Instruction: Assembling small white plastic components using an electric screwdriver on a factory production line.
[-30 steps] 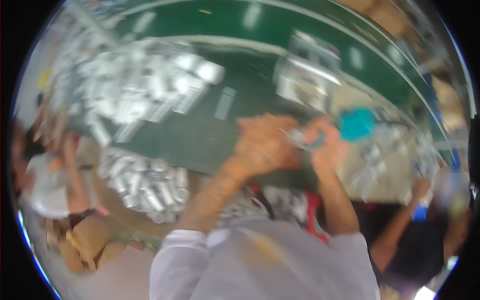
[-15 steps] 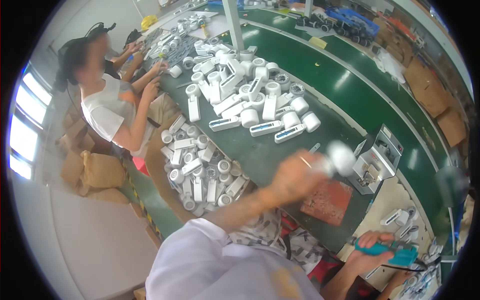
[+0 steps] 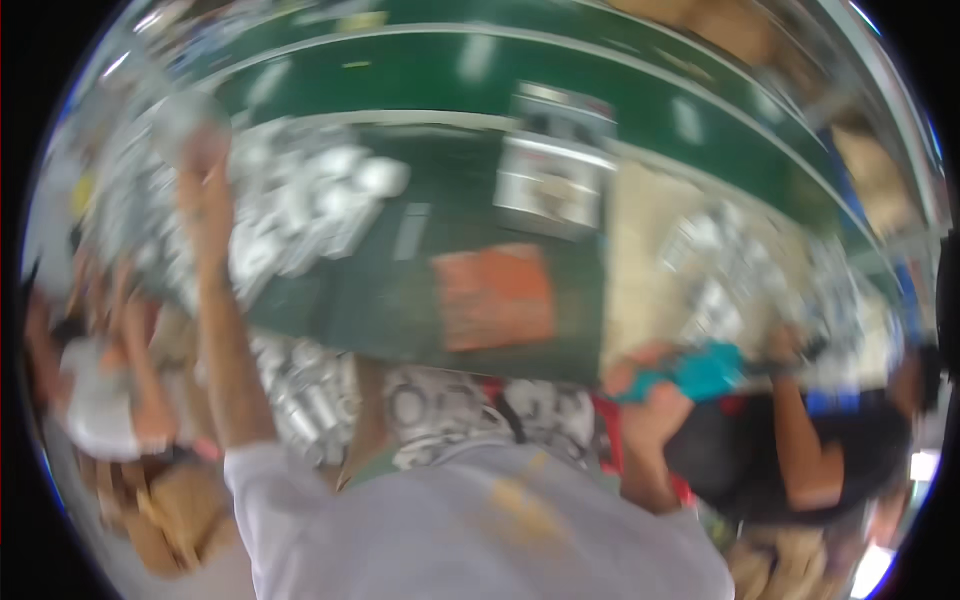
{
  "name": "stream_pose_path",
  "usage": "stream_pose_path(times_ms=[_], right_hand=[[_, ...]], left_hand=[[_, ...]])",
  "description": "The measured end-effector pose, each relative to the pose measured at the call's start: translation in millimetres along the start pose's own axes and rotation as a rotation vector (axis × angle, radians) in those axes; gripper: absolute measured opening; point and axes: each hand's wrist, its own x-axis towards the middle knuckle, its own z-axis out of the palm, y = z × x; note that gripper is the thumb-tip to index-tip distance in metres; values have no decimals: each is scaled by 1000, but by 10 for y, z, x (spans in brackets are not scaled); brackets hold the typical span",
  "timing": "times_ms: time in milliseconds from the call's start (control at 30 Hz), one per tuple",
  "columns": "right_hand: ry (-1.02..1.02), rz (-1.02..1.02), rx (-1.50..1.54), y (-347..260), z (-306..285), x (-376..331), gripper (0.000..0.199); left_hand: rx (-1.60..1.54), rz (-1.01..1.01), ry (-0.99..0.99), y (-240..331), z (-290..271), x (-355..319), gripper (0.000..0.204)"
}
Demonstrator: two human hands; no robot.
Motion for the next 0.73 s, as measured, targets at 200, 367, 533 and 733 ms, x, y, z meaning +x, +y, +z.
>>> stream_pose_path(times_ms=[200,367,533,733], right_hand=[[-29,11,-90,-136,-90,-91,65],[7,28,-122,-297,-177,-208,66],[5,10,-152,-365,-338,-313,65],[32,48,-234,-320,-454,-179,68]], left_hand=[[-259,407,-763,2198,1585,-1611,29],[-181,398,-915,2610,3138,-2469,53],[-150,161,-929,2511,3921,-2728,47],[-285,146,-1044,2447,3422,-2533,49]])
